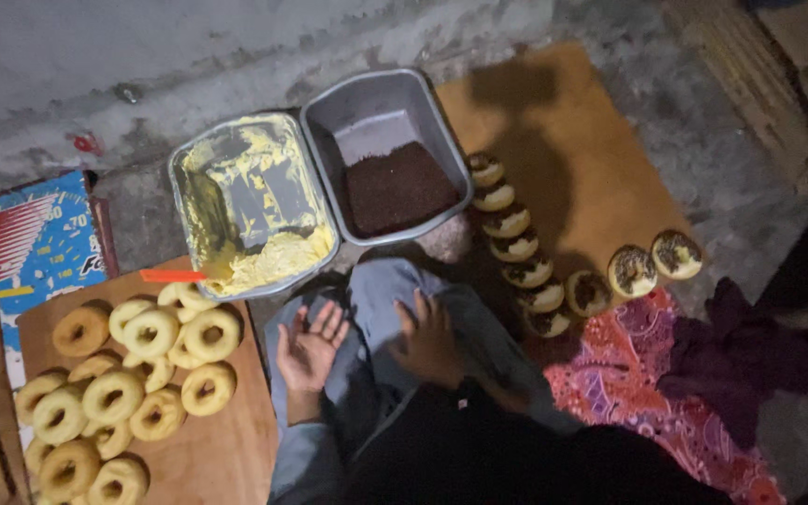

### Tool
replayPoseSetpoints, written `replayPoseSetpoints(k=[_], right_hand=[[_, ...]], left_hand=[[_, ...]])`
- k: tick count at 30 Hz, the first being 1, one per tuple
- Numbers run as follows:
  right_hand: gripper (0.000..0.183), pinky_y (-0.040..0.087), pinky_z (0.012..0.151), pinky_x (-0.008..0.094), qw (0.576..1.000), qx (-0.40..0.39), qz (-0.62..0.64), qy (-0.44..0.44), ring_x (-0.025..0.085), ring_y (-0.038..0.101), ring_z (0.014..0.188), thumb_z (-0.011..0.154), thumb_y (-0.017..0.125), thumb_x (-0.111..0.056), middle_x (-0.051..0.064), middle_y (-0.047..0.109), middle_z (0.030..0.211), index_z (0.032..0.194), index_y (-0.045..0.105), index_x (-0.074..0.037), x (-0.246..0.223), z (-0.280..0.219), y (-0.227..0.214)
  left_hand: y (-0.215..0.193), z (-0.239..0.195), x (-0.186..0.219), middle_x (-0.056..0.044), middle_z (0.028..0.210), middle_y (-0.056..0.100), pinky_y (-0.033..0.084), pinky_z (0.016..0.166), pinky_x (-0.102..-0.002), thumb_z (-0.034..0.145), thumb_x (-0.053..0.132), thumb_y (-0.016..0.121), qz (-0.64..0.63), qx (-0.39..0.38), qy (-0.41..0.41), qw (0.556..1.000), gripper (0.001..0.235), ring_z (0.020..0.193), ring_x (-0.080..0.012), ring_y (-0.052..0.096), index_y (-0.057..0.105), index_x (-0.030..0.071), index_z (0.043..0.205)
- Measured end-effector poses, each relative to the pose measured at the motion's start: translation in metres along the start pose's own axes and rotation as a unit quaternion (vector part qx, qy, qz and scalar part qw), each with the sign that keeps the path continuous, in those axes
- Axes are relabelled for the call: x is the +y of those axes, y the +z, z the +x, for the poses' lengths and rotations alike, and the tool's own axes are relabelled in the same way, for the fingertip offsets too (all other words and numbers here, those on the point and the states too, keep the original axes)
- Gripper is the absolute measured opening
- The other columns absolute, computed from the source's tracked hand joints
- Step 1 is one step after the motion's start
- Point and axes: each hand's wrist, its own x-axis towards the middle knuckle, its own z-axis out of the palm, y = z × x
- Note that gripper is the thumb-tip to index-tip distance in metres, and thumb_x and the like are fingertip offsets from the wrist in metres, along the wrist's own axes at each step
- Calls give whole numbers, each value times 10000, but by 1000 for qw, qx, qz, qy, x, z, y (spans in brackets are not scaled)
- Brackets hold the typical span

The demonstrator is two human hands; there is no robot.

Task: The person picks up plain donuts, dips them into a yellow paste, then into a dark granular topping, and places them on a board. The process is repeated for multiple donuts.

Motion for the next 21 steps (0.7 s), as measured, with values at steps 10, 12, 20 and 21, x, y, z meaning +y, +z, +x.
replayPoseSetpoints(k=[10,12,20,21], right_hand=[[910,285,1120,658,1000,5,-14,10,516,328,1400,736,780,-515,297,323,1567,1508,463,-151,0,6,-7],[915,298,1118,661,1000,30,-10,-2,515,335,1404,738,780,-525,292,340,1561,1510,464,-150,3,6,-3],[896,365,1072,679,997,51,-53,-24,494,384,1406,730,783,-520,285,375,1539,1493,487,-155,12,8,8],[894,367,1056,681,997,44,-56,-15,494,385,1398,726,786,-517,281,376,1547,1491,488,-165,11,9,9]], left_hand=[[-101,-99,119,-77,1039,648,555,855,-426,1013,342,628,401,443,402,694,291,974,-246,647,616,58,1073],[-110,-121,131,-97,1056,647,550,872,-430,997,330,642,472,554,351,589,306,989,-260,646,602,45,1100],[-122,-103,163,-176,1122,641,530,937,-448,931,282,698,513,647,320,464,427,1049,-318,642,544,-8,1205],[-125,-96,164,-186,1130,641,527,945,-451,923,276,705,515,647,320,461,447,1056,-325,642,537,-14,1219]])
